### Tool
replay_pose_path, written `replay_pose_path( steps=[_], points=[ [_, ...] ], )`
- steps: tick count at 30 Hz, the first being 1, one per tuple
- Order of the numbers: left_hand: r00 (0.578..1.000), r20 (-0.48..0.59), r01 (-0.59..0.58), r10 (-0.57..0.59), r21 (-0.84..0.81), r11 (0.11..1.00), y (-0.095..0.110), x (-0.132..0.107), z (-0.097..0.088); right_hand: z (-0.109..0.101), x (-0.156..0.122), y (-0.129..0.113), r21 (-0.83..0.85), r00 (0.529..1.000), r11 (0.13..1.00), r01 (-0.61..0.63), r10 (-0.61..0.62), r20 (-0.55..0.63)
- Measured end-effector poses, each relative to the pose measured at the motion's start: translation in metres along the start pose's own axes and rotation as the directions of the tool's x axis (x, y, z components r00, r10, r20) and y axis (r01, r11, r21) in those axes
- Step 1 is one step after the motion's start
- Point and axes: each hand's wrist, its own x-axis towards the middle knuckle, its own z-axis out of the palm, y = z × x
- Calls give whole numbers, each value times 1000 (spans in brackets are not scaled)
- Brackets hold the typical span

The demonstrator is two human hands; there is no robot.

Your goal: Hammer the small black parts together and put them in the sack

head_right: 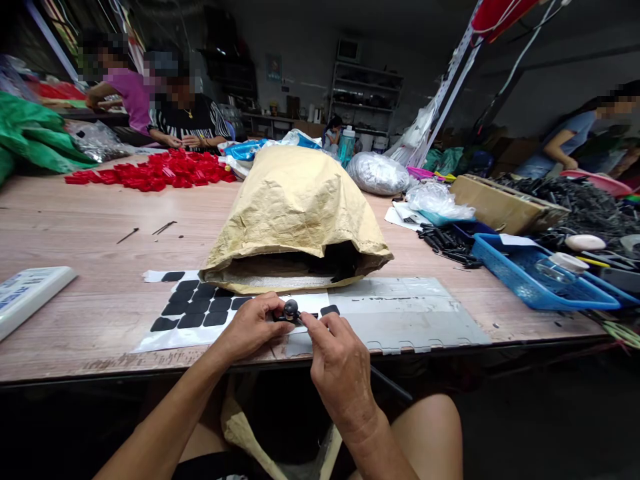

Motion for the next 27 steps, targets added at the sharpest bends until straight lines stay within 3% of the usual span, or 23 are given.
replay_pose_path(
  steps=[5, 11, 15, 20, 27],
  points=[
    [1000, -14, 9, -10, -28, 1000, -2, 0, 2, -10, 2, 4, 47, 993, 999, -20, 25, -114],
    [999, -5, 38, -38, -19, 999, 1, -1, 2, -6, -4, 10, 23, 998, 999, -37, 38, -47],
    [1000, -14, 18, -18, -1, 1000, 3, -2, 0, -11, -1, 19, 19, 990, 998, -66, 68, -123],
    [1000, -25, -15, 15, -4, 1000, 3, -2, -1, -20, 5, 51, -114, 982, 985, -129, 111, -153],
    [1000, -17, 8, -8, -26, 1000, 2, -3, -1, -9, -2, 95, -244, 977, 951, -188, 156, -146]
  ],
)
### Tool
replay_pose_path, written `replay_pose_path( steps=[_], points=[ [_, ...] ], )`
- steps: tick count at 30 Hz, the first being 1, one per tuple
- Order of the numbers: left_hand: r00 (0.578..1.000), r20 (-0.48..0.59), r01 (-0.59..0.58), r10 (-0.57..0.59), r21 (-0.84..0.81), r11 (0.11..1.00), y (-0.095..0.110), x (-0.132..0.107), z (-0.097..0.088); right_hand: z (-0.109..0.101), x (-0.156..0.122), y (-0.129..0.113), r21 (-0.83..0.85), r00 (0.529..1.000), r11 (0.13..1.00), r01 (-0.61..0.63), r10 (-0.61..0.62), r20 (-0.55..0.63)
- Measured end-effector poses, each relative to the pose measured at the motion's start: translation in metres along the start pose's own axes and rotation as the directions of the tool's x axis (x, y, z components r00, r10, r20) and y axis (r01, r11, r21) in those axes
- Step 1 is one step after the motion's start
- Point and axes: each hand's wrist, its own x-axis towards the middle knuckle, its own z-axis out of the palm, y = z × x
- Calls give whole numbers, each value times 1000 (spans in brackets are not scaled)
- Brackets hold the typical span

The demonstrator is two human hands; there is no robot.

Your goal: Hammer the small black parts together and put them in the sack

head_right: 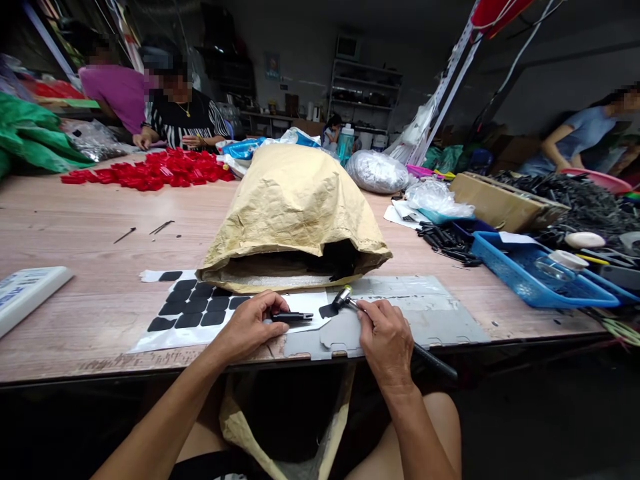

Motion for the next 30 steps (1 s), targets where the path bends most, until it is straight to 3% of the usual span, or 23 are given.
replay_pose_path(
  steps=[13, 30],
  points=[
    [1000, 20, 7, -7, -22, 1000, -4, -1, 1, 10, -7, -6, -172, 995, 985, -5, -12, -95],
    [991, 28, -134, 131, 106, 985, -7, -2, 0, 13, -8, -2, -171, 991, 985, 21, -43, -127]
  ],
)
